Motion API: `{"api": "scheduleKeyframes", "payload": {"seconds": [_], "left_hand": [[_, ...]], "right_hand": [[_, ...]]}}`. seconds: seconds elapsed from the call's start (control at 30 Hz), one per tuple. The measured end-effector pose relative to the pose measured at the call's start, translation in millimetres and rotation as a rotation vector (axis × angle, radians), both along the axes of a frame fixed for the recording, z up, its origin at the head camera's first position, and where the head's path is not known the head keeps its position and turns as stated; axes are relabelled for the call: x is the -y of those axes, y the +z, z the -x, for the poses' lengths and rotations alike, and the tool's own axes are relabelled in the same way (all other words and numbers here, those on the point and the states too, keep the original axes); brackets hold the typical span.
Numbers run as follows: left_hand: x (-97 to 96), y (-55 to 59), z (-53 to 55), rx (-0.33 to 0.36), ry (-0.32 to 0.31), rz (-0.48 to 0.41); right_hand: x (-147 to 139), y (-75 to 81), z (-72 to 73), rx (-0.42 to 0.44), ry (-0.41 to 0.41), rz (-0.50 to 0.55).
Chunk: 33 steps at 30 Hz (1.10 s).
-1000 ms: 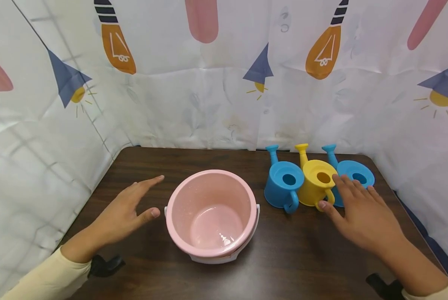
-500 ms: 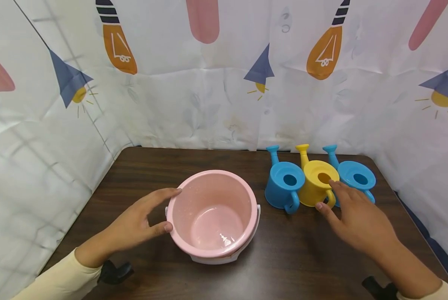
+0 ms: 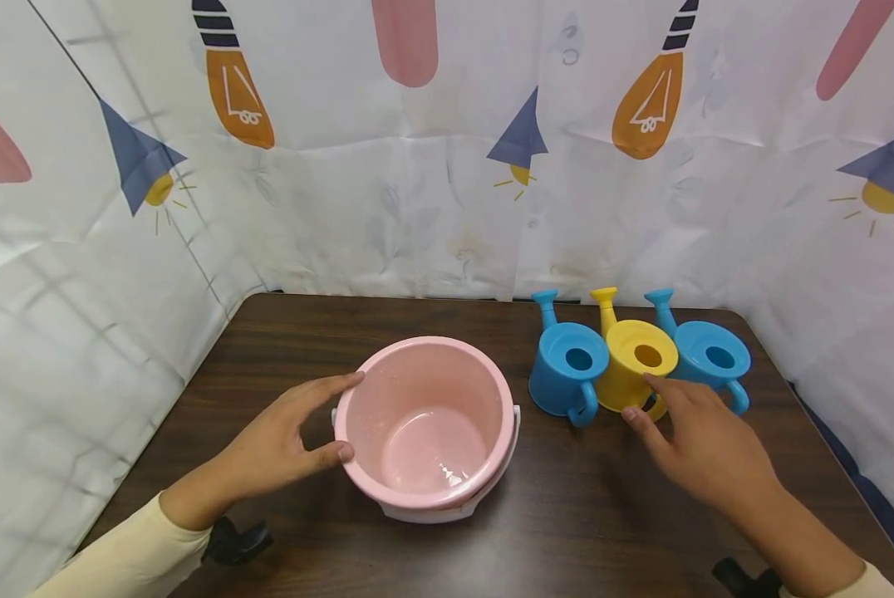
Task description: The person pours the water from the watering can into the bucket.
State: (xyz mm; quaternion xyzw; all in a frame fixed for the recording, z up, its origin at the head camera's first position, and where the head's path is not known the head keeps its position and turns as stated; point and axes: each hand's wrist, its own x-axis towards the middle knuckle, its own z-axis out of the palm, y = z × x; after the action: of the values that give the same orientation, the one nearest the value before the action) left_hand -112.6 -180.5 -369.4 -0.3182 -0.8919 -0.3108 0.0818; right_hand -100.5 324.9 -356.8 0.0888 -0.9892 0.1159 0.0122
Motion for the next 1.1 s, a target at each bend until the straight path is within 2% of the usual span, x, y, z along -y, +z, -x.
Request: {"api": "scheduleKeyframes", "payload": {"seconds": [0.5, 0.67, 0.87, 1.1], "left_hand": [[-0.7, -2.5, 13.5, 0.003, 0.013, -0.023], [-1.0, -2.5, 17.3, 0.018, 0.025, -0.02], [-1.0, -3.3, 21.5, 0.007, 0.011, -0.035], [-1.6, -5.1, 24.3, 0.008, -0.005, -0.055]], "right_hand": [[12, -13.6, -1.7, 0.012, 0.043, 0.111], [17, -17.1, -1.6, 0.026, 0.015, 0.178], [26, -24.4, 1.8, 0.051, -0.039, 0.253], [38, -35.6, 4.1, 0.029, -0.061, 0.348]]}}
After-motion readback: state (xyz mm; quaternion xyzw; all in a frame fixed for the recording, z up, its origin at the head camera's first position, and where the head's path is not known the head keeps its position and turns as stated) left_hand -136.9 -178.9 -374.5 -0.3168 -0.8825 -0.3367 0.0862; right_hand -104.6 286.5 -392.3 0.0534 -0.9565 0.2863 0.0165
